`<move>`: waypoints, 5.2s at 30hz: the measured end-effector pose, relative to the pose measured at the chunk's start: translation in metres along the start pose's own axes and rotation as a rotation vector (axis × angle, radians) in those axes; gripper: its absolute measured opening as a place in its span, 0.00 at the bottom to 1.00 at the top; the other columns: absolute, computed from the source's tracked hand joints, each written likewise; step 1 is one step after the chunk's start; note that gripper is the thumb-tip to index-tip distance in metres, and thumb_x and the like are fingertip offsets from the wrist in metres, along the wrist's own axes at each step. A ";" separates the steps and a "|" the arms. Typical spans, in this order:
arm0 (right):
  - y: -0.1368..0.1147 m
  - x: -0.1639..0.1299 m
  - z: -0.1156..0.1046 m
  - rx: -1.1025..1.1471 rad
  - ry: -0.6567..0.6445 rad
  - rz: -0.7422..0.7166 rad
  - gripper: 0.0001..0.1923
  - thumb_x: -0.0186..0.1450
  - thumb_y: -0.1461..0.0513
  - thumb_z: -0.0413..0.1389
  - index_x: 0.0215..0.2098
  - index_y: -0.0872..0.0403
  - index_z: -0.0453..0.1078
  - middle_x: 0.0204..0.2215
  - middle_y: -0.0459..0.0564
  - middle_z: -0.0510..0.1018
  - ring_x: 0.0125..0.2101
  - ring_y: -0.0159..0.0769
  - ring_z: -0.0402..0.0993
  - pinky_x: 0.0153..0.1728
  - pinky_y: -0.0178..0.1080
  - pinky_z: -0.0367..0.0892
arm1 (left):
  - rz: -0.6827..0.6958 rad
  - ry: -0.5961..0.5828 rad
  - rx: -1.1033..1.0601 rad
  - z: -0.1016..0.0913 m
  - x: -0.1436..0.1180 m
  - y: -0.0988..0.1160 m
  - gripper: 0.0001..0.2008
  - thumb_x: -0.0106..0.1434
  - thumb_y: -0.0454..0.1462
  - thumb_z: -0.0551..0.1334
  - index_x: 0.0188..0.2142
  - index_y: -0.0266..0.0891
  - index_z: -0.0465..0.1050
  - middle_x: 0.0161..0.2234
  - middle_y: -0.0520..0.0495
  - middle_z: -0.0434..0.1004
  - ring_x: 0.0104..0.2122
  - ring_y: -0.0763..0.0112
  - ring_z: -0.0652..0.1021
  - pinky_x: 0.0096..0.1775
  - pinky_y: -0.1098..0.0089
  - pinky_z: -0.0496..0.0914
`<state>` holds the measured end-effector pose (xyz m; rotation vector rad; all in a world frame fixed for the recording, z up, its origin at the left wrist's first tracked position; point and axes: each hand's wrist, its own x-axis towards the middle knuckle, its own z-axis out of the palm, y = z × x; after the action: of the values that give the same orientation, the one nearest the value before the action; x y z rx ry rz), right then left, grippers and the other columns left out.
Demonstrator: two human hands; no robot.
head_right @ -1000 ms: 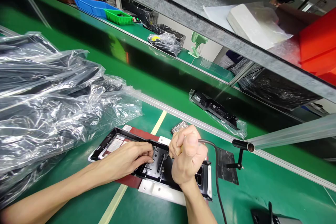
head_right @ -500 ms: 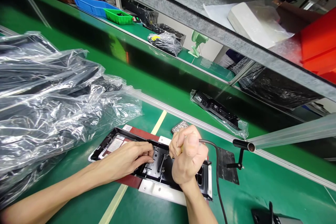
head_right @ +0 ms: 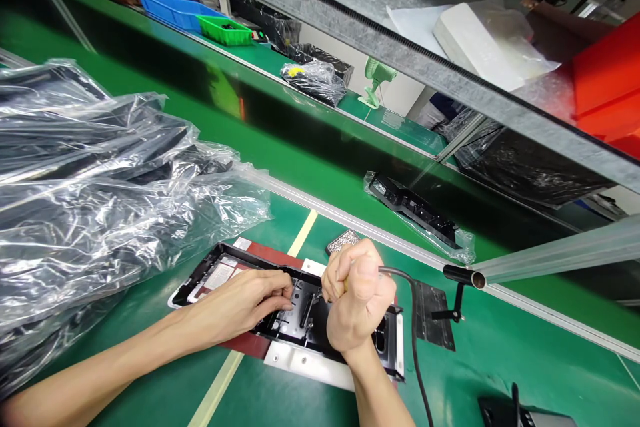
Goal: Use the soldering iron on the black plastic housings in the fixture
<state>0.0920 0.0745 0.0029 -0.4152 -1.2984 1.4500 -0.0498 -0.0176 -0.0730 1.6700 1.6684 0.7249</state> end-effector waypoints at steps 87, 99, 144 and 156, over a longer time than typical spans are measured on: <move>-0.001 0.000 0.001 0.015 0.014 0.009 0.23 0.69 0.49 0.54 0.22 0.52 0.62 0.13 0.37 0.55 0.12 0.24 0.49 0.11 0.29 0.50 | 0.001 -0.001 0.010 0.001 0.000 0.000 0.10 0.71 0.38 0.58 0.31 0.41 0.65 0.30 0.55 0.71 0.28 0.73 0.68 0.32 0.71 0.54; 0.000 -0.002 -0.001 0.010 0.002 -0.010 0.23 0.70 0.49 0.53 0.22 0.52 0.62 0.13 0.37 0.54 0.12 0.25 0.49 0.11 0.29 0.51 | 0.003 0.004 0.011 0.001 0.001 0.000 0.10 0.71 0.38 0.58 0.31 0.41 0.65 0.30 0.56 0.71 0.27 0.73 0.67 0.32 0.70 0.54; -0.002 0.000 -0.001 -0.014 -0.033 -0.004 0.22 0.72 0.51 0.51 0.23 0.52 0.61 0.14 0.37 0.54 0.13 0.24 0.49 0.12 0.29 0.51 | 0.033 0.017 0.009 0.002 0.000 0.000 0.10 0.72 0.38 0.57 0.32 0.41 0.66 0.30 0.55 0.71 0.27 0.72 0.68 0.32 0.70 0.55; -0.023 0.010 -0.021 0.055 -0.402 0.137 0.20 0.69 0.52 0.51 0.22 0.52 0.64 0.14 0.40 0.60 0.14 0.28 0.55 0.16 0.34 0.59 | 0.033 0.010 0.037 0.001 -0.002 0.001 0.11 0.72 0.38 0.56 0.31 0.41 0.66 0.30 0.54 0.71 0.27 0.72 0.68 0.31 0.69 0.55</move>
<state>0.1165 0.0894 0.0192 -0.1823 -1.5651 1.7417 -0.0490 -0.0197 -0.0728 1.7259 1.6744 0.7238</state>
